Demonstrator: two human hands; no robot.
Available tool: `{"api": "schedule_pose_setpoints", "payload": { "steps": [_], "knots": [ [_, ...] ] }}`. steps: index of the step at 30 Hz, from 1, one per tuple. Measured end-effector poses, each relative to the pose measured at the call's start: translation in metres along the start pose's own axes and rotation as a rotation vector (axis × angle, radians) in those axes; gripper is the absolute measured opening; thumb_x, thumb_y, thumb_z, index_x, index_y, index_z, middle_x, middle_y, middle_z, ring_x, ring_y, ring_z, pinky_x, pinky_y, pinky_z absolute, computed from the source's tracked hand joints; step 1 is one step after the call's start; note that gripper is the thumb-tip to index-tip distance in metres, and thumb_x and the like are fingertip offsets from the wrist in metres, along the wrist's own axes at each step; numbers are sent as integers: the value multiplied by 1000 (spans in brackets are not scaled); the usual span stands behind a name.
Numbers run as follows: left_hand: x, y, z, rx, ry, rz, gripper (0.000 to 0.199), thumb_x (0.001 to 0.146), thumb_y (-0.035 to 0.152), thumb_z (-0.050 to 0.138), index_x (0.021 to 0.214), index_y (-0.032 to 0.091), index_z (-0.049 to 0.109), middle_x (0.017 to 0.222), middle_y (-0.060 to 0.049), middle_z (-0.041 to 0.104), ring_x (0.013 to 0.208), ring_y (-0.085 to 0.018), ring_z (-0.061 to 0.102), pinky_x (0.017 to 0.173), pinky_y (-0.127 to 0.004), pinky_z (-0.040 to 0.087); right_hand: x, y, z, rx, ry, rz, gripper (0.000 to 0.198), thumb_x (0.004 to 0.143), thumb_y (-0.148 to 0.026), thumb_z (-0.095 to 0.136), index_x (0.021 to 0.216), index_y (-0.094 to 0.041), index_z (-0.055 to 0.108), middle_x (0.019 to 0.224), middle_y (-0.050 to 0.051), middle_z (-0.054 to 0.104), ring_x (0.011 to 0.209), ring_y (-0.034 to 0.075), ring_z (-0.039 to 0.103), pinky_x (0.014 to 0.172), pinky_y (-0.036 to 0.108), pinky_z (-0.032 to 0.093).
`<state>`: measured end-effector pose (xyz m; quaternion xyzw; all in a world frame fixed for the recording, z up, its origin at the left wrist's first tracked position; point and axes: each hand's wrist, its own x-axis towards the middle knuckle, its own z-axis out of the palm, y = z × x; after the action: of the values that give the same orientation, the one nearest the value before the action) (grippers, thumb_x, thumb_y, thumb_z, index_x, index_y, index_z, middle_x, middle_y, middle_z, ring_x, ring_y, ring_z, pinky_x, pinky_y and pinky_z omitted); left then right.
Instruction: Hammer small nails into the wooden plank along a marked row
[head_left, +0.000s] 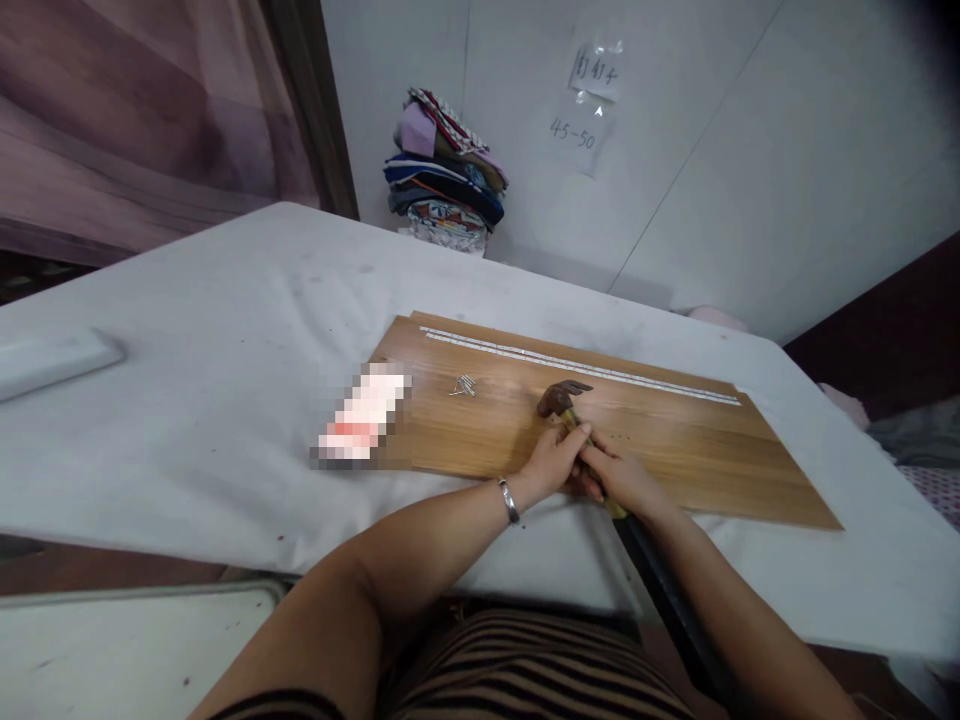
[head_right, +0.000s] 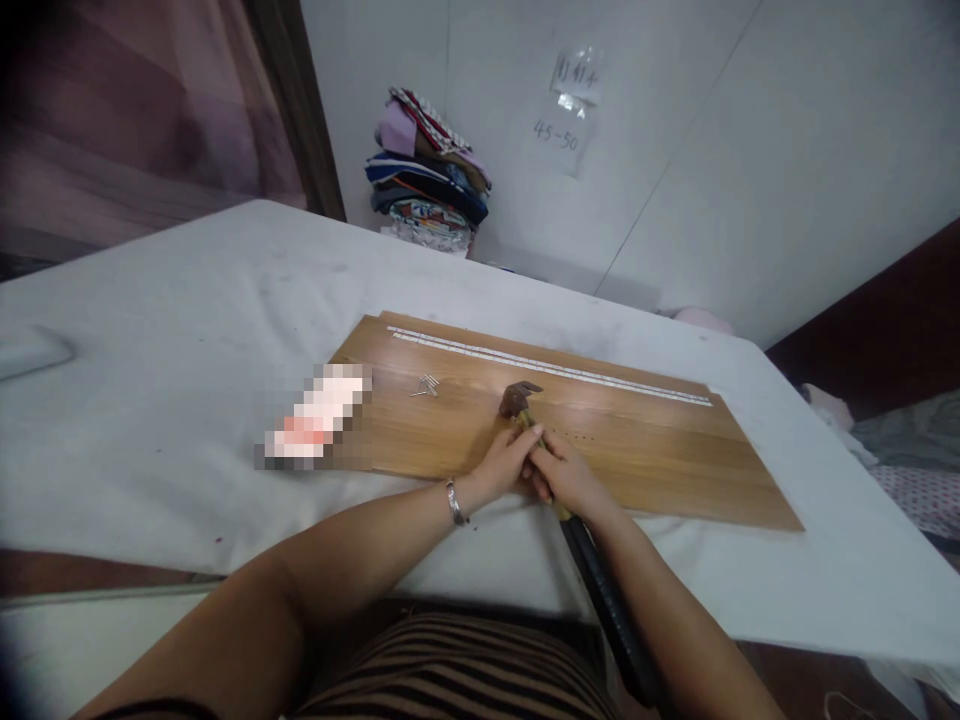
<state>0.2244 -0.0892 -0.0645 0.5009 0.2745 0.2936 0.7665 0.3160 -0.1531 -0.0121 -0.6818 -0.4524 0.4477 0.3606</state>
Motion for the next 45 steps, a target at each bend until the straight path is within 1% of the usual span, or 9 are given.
{"api": "schedule_pose_setpoints", "payload": {
  "steps": [5,9,12,19,25,31,36,40,45],
  "knots": [
    [-2,1,0,23,0,17,50,84,63,56,66,18,49,44,6,42,38,-7,43,39,-18,31,-1,7,1,16,23,-61,28,85,-50,52,83,-22,49,52,-8,53,33,7,40,37,21,32],
    [-1,1,-1,13,-42,-7,51,85,65,54,65,18,49,44,5,42,39,-8,46,39,-19,32,-1,4,0,15,11,-1,27,84,-50,51,81,-23,49,48,-9,50,33,8,40,36,22,30],
    [0,2,-1,8,-36,-14,51,86,64,54,63,18,48,42,5,41,38,-8,45,40,-19,33,0,3,-1,29,6,13,27,84,-51,51,81,-24,49,48,-8,50,32,9,40,35,22,28],
    [-1,2,-1,46,-6,28,51,84,63,56,63,18,48,43,5,41,38,-7,42,39,-19,30,-1,9,1,22,13,-56,30,87,-52,50,81,-23,49,49,-8,51,34,8,40,37,21,31],
    [1,-1,-2,5,-46,28,52,85,65,53,64,18,49,43,5,42,38,-8,45,39,-20,32,-1,-2,-1,11,4,34,27,86,-50,51,83,-23,50,47,-8,50,33,9,41,37,22,32],
    [-1,-1,-1,12,-24,11,50,84,64,56,66,18,49,44,6,42,38,-7,42,39,-19,30,-1,6,1,7,18,-36,31,87,-53,49,81,-23,49,47,-9,49,33,7,40,38,21,31],
    [1,-1,-1,3,-42,-3,51,85,64,55,65,18,48,43,5,41,38,-7,43,39,-19,30,0,6,0,17,30,-13,29,83,-51,51,83,-22,50,54,-8,55,32,7,40,35,21,30],
    [0,2,-1,24,-34,8,49,86,61,54,64,18,49,44,5,41,38,-7,43,40,-19,31,1,6,1,14,11,-22,29,84,-51,50,78,-22,49,52,-7,53,32,6,39,36,21,30],
    [-1,0,-1,36,-14,0,49,85,62,57,66,17,49,44,6,42,39,-7,42,39,-19,30,-2,6,1,14,29,-51,28,84,-50,51,81,-22,50,50,-8,51,33,7,40,37,22,31]
  ]
}}
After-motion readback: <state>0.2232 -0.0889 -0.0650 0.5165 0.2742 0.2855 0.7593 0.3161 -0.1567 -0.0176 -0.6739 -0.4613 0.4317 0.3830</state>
